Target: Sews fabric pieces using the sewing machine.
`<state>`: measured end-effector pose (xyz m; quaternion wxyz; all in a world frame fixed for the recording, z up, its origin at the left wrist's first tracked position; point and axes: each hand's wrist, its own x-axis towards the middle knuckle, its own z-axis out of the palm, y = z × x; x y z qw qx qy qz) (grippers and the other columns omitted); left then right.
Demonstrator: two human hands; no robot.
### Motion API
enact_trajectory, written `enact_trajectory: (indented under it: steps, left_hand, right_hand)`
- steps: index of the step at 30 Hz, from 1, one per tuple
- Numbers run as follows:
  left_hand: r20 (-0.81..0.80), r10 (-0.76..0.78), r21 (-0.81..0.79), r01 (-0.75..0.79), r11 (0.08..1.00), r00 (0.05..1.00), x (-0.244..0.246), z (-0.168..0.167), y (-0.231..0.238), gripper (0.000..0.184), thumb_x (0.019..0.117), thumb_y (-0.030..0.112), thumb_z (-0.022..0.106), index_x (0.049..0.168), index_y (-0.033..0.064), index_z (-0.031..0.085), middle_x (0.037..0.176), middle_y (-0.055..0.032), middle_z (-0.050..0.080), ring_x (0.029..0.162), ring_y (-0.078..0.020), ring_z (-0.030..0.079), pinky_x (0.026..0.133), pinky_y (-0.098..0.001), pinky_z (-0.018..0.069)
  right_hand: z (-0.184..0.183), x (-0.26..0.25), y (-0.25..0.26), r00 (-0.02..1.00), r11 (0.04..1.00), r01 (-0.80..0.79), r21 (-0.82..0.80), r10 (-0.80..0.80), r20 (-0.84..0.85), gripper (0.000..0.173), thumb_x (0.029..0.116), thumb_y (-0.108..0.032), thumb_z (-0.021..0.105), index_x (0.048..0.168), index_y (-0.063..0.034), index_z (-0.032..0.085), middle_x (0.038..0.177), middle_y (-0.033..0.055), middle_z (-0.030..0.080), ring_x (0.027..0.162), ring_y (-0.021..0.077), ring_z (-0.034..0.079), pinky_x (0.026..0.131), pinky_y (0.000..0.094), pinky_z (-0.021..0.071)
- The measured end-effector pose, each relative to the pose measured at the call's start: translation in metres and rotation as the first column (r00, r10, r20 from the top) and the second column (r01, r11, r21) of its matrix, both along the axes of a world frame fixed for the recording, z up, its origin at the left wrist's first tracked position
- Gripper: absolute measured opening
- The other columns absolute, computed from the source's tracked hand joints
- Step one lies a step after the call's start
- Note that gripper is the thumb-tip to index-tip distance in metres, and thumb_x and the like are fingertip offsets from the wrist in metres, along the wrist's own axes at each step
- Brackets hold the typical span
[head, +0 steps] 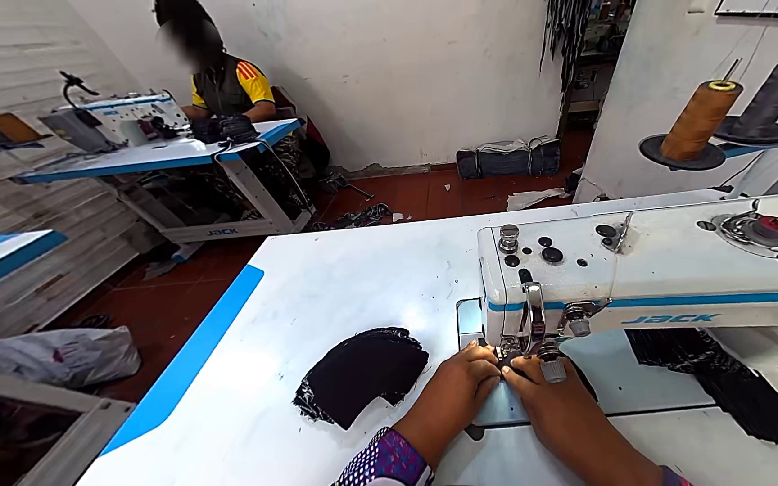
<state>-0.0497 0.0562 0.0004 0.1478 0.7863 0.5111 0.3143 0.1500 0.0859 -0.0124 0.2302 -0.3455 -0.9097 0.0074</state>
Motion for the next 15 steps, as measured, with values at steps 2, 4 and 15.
enact_trajectory:
  steps: [2,4,15]
  left_hand:
    - [-0.025,0.034,-0.001,-0.034,0.999,0.999,0.001,0.004,0.006,0.015,0.0929,0.005,0.065,0.093,-0.0014,0.078,0.106,-0.0149,0.076,0.106,-0.0285,0.073,0.102,-0.0381,0.0532]
    - [-0.045,0.068,-0.025,-0.069,0.997,0.997,0.002,0.008,0.013,0.016,0.0938,0.007,0.064,0.093,-0.0013,0.078,0.103,-0.0153,0.076,0.103,-0.0284,0.073,0.1,-0.0383,0.0534]
    - [-0.099,0.185,-0.072,-0.193,0.979,0.978,0.0,0.001,0.03,0.025,0.0985,0.014,0.061,0.088,-0.0048,0.075,0.101,-0.0193,0.074,0.102,-0.0309,0.072,0.096,-0.0427,0.0553]
  right_hand:
    - [0.001,-0.001,0.001,1.0,1.0,0.015,-0.018,-0.015,0.006,0.033,0.0868,-0.008,0.064,0.115,-0.0152,0.078,0.117,0.0099,0.074,0.109,0.0325,0.07,0.088,0.0524,0.0556]
    - [0.001,-0.002,0.001,1.0,0.999,0.029,-0.036,-0.029,-0.002,0.032,0.0881,-0.009,0.063,0.116,-0.0137,0.078,0.12,0.0112,0.074,0.111,0.0333,0.07,0.091,0.0537,0.0551]
    - [0.026,0.001,0.006,0.987,0.9,0.158,-0.407,-0.142,0.071,0.043,0.1039,-0.027,0.051,0.133,-0.0003,0.066,0.143,0.0212,0.06,0.142,0.0385,0.048,0.122,0.0525,0.0289]
